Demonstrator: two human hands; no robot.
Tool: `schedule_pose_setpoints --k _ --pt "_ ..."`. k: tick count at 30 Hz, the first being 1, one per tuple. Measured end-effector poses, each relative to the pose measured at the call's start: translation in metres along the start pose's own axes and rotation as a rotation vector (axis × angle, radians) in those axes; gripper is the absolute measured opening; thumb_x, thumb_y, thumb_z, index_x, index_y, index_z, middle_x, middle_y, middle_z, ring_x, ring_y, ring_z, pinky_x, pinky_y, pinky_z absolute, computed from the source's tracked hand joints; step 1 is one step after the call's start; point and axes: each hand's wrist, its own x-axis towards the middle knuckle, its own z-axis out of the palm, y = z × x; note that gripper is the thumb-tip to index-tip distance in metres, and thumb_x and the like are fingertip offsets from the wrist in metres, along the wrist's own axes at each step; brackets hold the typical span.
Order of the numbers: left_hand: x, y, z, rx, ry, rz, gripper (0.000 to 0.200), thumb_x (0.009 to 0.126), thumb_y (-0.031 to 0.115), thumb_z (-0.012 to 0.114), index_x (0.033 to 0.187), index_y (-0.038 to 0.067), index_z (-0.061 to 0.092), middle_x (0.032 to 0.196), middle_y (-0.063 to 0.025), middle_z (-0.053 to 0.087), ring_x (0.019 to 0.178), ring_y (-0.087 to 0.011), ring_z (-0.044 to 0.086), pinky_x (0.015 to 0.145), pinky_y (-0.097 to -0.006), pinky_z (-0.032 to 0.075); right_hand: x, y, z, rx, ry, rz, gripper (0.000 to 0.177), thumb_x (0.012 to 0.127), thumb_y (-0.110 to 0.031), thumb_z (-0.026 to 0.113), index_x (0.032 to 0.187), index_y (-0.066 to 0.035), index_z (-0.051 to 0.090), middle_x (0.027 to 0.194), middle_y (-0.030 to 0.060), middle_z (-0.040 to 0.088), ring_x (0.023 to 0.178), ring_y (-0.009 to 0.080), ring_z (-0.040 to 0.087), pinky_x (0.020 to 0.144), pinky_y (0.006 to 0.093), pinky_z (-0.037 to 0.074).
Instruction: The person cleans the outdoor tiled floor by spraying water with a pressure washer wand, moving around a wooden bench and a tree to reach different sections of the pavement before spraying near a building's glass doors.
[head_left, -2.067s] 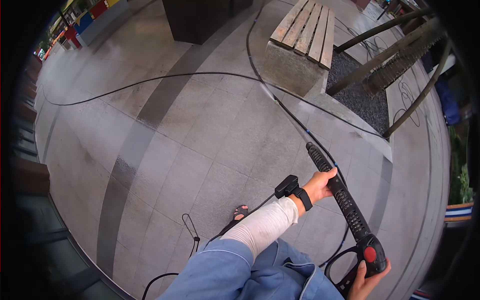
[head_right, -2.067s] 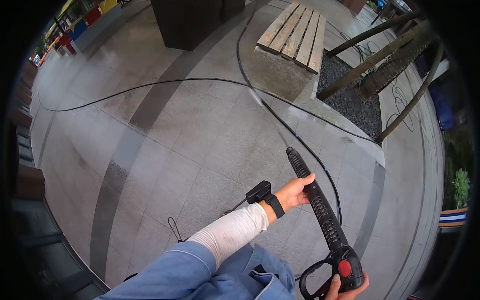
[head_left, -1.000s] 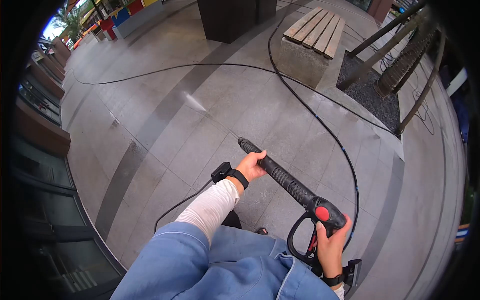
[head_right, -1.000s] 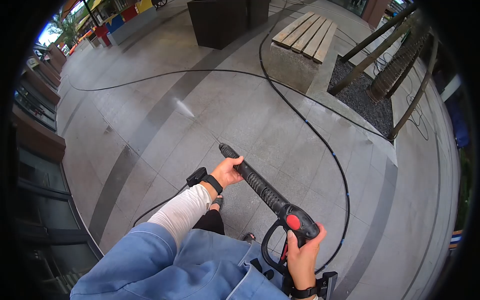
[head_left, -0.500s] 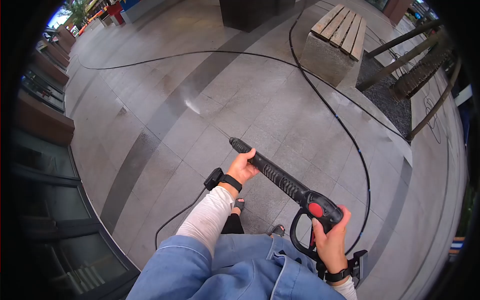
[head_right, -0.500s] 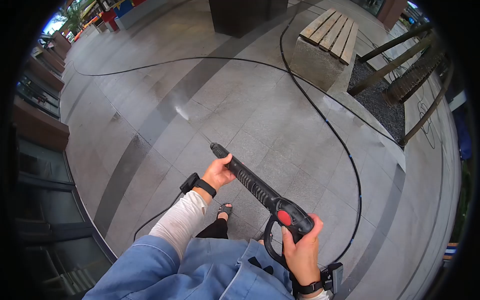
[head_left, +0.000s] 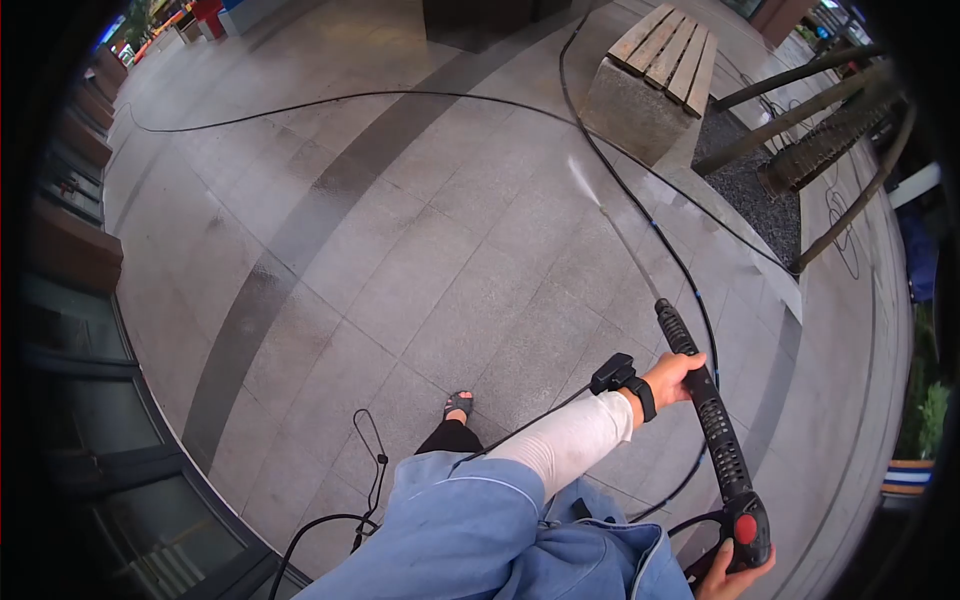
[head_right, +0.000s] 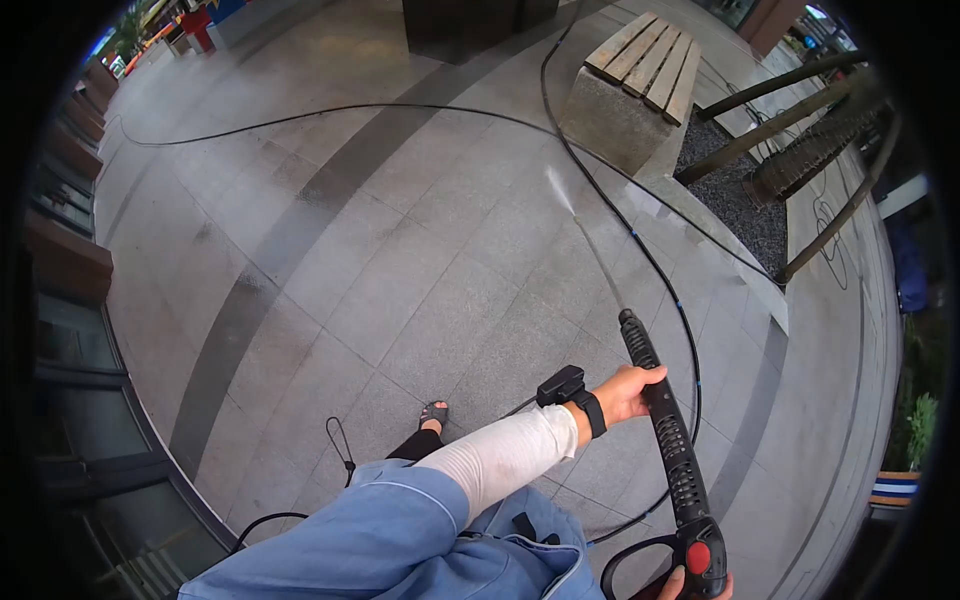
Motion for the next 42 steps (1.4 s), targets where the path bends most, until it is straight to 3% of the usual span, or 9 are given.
schedule_pose_setpoints --k 6,14,20,22,26,28,34,40,42 --pt "-0.037 0.018 -0.026 -0.036 0.025 0.089 0.02 0.081 0.019 0.059 0.09 0.002 0.05 0.086 -0.0098 0.055 0.08 -0.0233 0.057 0.071 -0.0425 0.049 0.021 0.009 -0.011 0.139 -0.226 0.078 0.044 0.077 -0.005 0.06 0.108 0.003 0.03 0.081 0.0162 0.051 0.048 0.0136 0.047 0.041 0.0246 0.041" --pt "-0.217 0.065 -0.145 -0.252 0.569 0.395 0.016 0.082 0.012 0.056 0.09 0.0 0.048 0.09 -0.0101 0.051 0.086 -0.0248 0.053 0.085 -0.0459 0.043 0.026 -0.014 0.097 0.532 -0.77 0.063 0.06 0.073 -0.003 0.063 0.118 0.002 0.024 0.094 0.0135 0.051 0.083 0.0166 0.052 0.075 0.0273 0.042" --pt "-0.101 0.019 -0.087 -0.115 0.264 0.222 0.021 0.08 0.019 0.06 0.09 0.003 0.05 0.086 -0.0074 0.053 0.081 -0.0225 0.055 0.075 -0.042 0.047 0.0 0.019 0.022 0.421 -0.471 0.283 0.057 0.079 -0.002 0.054 0.124 0.0 0.02 0.106 0.0144 0.045 0.095 0.0191 0.048 0.085 0.0291 0.037" --pt "-0.06 0.002 -0.055 -0.087 0.184 0.181 0.022 0.079 0.021 0.062 0.091 0.006 0.051 0.082 -0.005 0.055 0.075 -0.0194 0.056 0.071 -0.0399 0.048 -0.005 0.028 0.003 0.234 -0.258 0.131 0.045 0.077 -0.007 0.061 0.108 0.005 0.029 0.082 0.0163 0.051 0.05 0.0133 0.047 0.044 0.0245 0.042" --pt "-0.071 0.022 -0.04 -0.056 0.124 0.236 0.022 0.08 0.022 0.061 0.089 0.004 0.051 0.083 -0.0059 0.054 0.077 -0.0192 0.056 0.069 -0.0378 0.048 0.003 0.015 0.005 0.181 -0.206 -0.014 0.046 0.078 -0.006 0.06 0.109 0.006 0.028 0.079 0.0151 0.051 0.047 0.0127 0.046 0.042 0.0246 0.041" --pt "-0.1 0.045 -0.074 -0.07 0.169 0.312 0.022 0.081 0.021 0.06 0.088 0.002 0.051 0.084 -0.0076 0.054 0.08 -0.021 0.055 0.073 -0.04 0.048 0.006 0.004 0.029 0.428 -0.345 0.058 0.056 0.079 -0.001 0.054 0.123 0.001 0.02 0.102 0.0136 0.046 0.092 0.0186 0.049 0.083 0.0285 0.037" --pt "-0.275 0.042 -0.173 -0.344 0.551 0.667 0.018 0.084 0.015 0.054 0.092 0.001 0.048 0.09 -0.0107 0.052 0.084 -0.0255 0.055 0.08 -0.0456 0.045 0.004 -0.055 0.073 0.565 -1.018 -0.01 0.054 0.074 -0.001 0.059 0.117 0.0 0.025 0.095 0.0144 0.051 0.071 0.0161 0.053 0.058 0.0274 0.046" --pt "-0.282 -0.032 -0.135 -0.326 0.589 0.61 0.019 0.082 0.014 0.056 0.091 0.0 0.047 0.088 -0.0111 0.051 0.085 -0.0259 0.054 0.083 -0.0469 0.044 -0.008 0.027 0.04 0.707 -0.905 -0.052 0.056 0.073 -0.001 0.058 0.118 -0.001 0.025 0.095 0.0128 0.05 0.082 0.0192 0.052 0.073 0.0266 0.043" --pt "-0.228 -0.055 -0.11 -0.203 0.418 0.521 0.019 0.081 0.016 0.058 0.09 0.001 0.048 0.088 -0.0096 0.051 0.084 -0.0241 0.054 0.081 -0.0442 0.046 -0.013 0.074 -0.001 0.406 -0.72 -0.116 0.044 0.078 -0.006 0.059 0.108 0.006 0.029 0.077 0.0143 0.051 0.048 0.013 0.046 0.043 0.0244 0.041"
